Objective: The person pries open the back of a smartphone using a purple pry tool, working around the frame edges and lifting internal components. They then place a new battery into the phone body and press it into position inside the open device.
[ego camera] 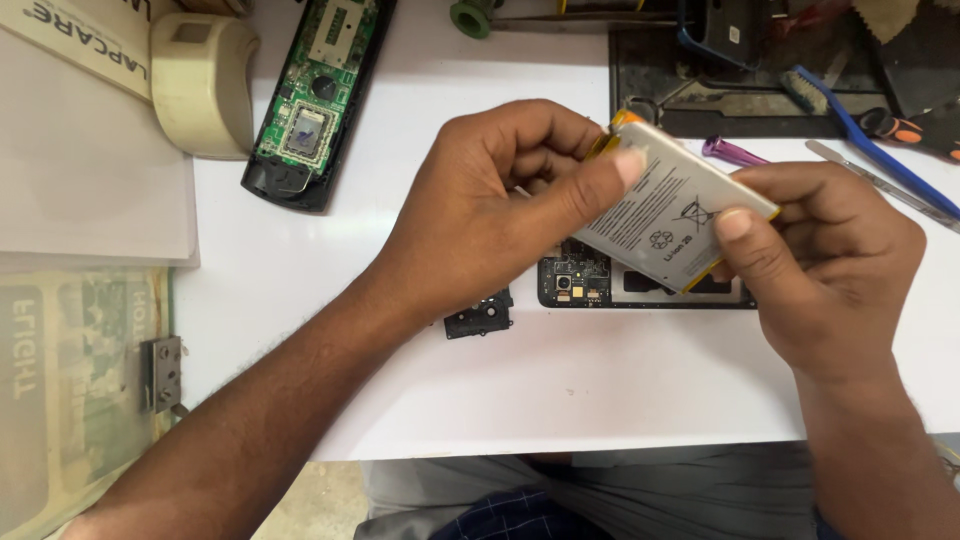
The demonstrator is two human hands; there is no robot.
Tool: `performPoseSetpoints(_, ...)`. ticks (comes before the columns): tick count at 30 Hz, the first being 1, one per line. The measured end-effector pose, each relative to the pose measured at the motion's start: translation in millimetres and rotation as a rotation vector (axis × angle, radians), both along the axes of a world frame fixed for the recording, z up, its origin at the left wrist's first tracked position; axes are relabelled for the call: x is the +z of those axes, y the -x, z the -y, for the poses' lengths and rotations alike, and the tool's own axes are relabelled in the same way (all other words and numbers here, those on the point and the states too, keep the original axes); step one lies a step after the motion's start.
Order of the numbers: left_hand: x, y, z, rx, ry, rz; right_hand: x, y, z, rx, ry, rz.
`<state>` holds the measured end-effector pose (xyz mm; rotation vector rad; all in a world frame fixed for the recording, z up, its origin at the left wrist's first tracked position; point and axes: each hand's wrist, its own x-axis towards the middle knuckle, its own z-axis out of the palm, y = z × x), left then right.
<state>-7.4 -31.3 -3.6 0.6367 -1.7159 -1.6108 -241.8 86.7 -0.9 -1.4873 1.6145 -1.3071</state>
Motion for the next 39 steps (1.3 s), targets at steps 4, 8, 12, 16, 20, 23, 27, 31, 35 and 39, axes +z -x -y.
performPoseSetpoints(4, 0.9, -0.7, -0.5, 0.022, -0.051, 0.039, -1.2, -0.4, -0.4, 0.028, 0.0, -0.055)
performPoseSetpoints(8, -1.0, -1.2, 0.1, 0.01, -0.015, -0.007, -1.2, 0.8, -0.5, 0.042, -0.002, -0.025)
performPoseSetpoints(12, -1.9, -1.5, 0.7, -0.002, 0.034, -0.037, -1.3, 1.9, -0.6, 0.032, -0.016, -0.036)
performPoseSetpoints(16, -1.7, -1.7, 1.1, -0.022, -0.031, 0.012, -1.6, 2.9, 0.4, 0.033, -0.013, 0.003)
performPoseSetpoints(20, -1.6, -2.2, -0.3, -0.023, 0.056, 0.058, -4.4, 3.1, -0.2, 0.035, 0.044, 0.054)
performPoseSetpoints(23, 0.3, -3.0, 0.0, 0.06, 0.143, 0.1, -8.3, 3.8, -1.6, 0.017, 0.187, -0.078)
performPoseSetpoints(27, 6.1, 0.7, 2.6, 0.01, -0.346, 0.11, -14.2, 6.8, 0.5, 0.013, 0.355, -0.3)
performPoseSetpoints(31, 11.3, -1.2, 8.1, 0.031, -0.565, -0.009, -13.1, 8.0, 1.0, 0.116, 0.477, -0.604)
performPoseSetpoints(35, 10.5, -1.7, 9.2, 0.064, -0.468, -0.06, -8.1, 4.2, 2.9, 0.179, 0.435, -0.647)
performPoseSetpoints(39, 7.5, -3.1, 8.0, 0.083, -0.393, -0.058, 0.3, 1.4, 8.8, 0.186, 0.314, -0.584)
